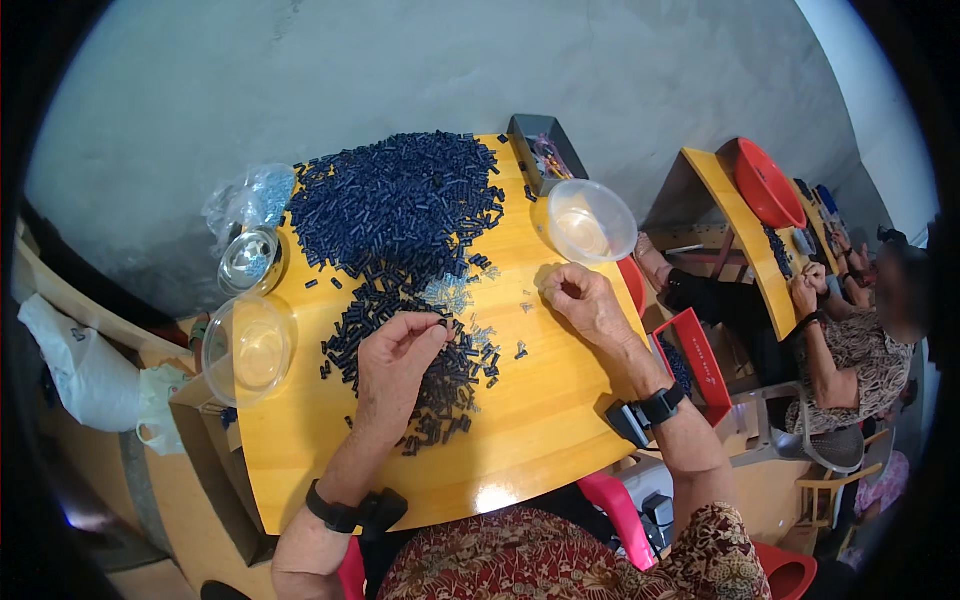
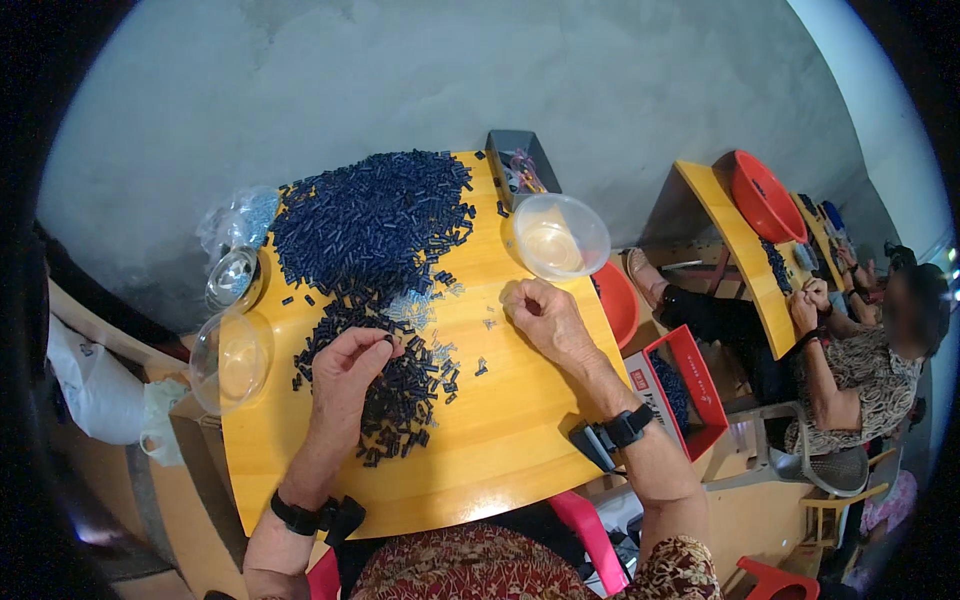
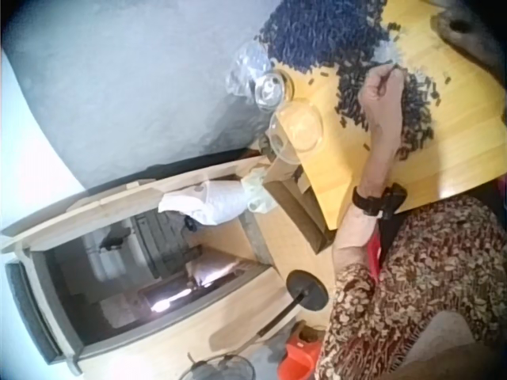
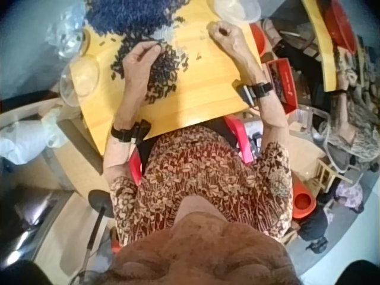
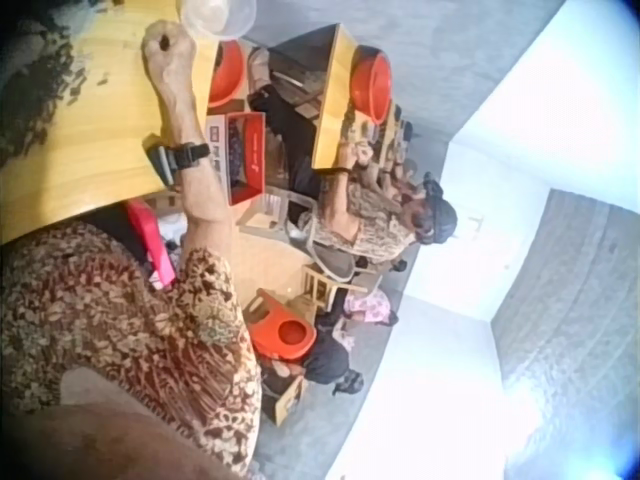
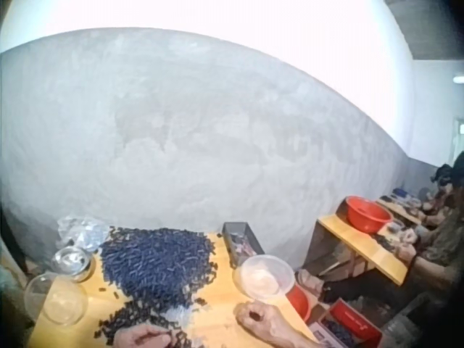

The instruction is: Sorting small blue plastic components on a wooden table in a manufacturing environment.

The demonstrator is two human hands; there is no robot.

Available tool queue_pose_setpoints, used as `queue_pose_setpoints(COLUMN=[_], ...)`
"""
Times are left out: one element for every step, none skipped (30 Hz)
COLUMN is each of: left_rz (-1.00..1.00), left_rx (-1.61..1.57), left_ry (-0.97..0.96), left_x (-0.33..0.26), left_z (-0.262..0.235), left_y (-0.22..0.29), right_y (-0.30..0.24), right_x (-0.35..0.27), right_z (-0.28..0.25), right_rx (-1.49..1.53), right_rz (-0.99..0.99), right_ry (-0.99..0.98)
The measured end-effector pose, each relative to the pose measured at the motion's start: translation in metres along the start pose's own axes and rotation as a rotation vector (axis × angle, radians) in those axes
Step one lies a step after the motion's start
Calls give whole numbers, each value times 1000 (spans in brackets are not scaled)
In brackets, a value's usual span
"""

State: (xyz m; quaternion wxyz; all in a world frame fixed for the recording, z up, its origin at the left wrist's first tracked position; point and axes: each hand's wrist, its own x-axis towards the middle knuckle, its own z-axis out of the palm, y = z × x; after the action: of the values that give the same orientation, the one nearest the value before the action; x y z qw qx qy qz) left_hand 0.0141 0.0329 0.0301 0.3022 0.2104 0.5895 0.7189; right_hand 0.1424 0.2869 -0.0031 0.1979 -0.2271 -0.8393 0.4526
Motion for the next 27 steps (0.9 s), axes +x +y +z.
queue_pose_setpoints(left_rz=[-13,-14,-15,-17,-20,-4,12,9,29,49,46,48,50,48,48,47,46,40,34,33,35,37,36,35,33,33,27], left_rx=[-14,-19,-29,-38,-41,-51,-61,-65,-73,-82,-86,-100,-114,-119,-116,-113,-117,-116,-114,-117,-121,-125,-126,-125,-125,-127,-119], left_ry=[9,7,13,20,20,22,24,25,19,13,14,14,14,17,15,13,17,11,6,8,4,0,2,3,3,4,7], left_x=[0,0,-1,-2,-2,-2,-2,-2,-1,0,0,-1,-1,-2,-2,-3,-4,-4,-5,-5,-5,-6,-6,-6,-5,-5,-5], left_z=[0,0,-1,-1,-2,-3,-4,-5,-7,-8,-9,-9,-10,-10,-10,-10,-10,-11,-12,-12,-13,-13,-13,-13,-13,-13,-13], left_y=[-1,-2,-3,-5,-7,-8,-9,-10,-11,-11,-12,-12,-12,-11,-11,-12,-12,-13,-13,-14,-16,-17,-17,-16,-15,-15,-14], right_y=[-2,-5,-9,-13,-16,-19,-20,-20,-20,-20,-21,-23,-24,-24,-24,-23,-23,-23,-24,-26,-29,-31,-32,-33,-33,-32,-29], right_x=[-4,-6,-9,-10,-12,-12,-12,-13,-13,-13,-12,-13,-13,-13,-13,-13,-13,-12,-12,-11,-10,-10,-10,-10,-10,-11,-12], right_z=[-1,-2,-2,-1,1,2,4,5,6,7,8,8,9,9,8,8,9,9,10,11,12,13,13,13,13,12,11], right_rx=[-40,-44,-77,-110,-113,-189,-266,-268,-319,-370,-373,-378,-383,-387,-362,-337,-339,-308,-275,-277,-285,-292,-293,-322,-351,-353,-367], right_rz=[-15,-13,-21,-28,-25,-109,-194,-192,-218,-244,-242,-251,-261,-260,-235,-210,-210,-170,-130,-130,-145,-160,-161,-191,-221,-221,-213], right_ry=[-1,-1,-16,-32,-34,-33,-33,-36,-50,-65,-68,-72,-77,-82,-78,-73,-78,-76,-74,-76,-76,-77,-79,-74,-68,-69,-68])
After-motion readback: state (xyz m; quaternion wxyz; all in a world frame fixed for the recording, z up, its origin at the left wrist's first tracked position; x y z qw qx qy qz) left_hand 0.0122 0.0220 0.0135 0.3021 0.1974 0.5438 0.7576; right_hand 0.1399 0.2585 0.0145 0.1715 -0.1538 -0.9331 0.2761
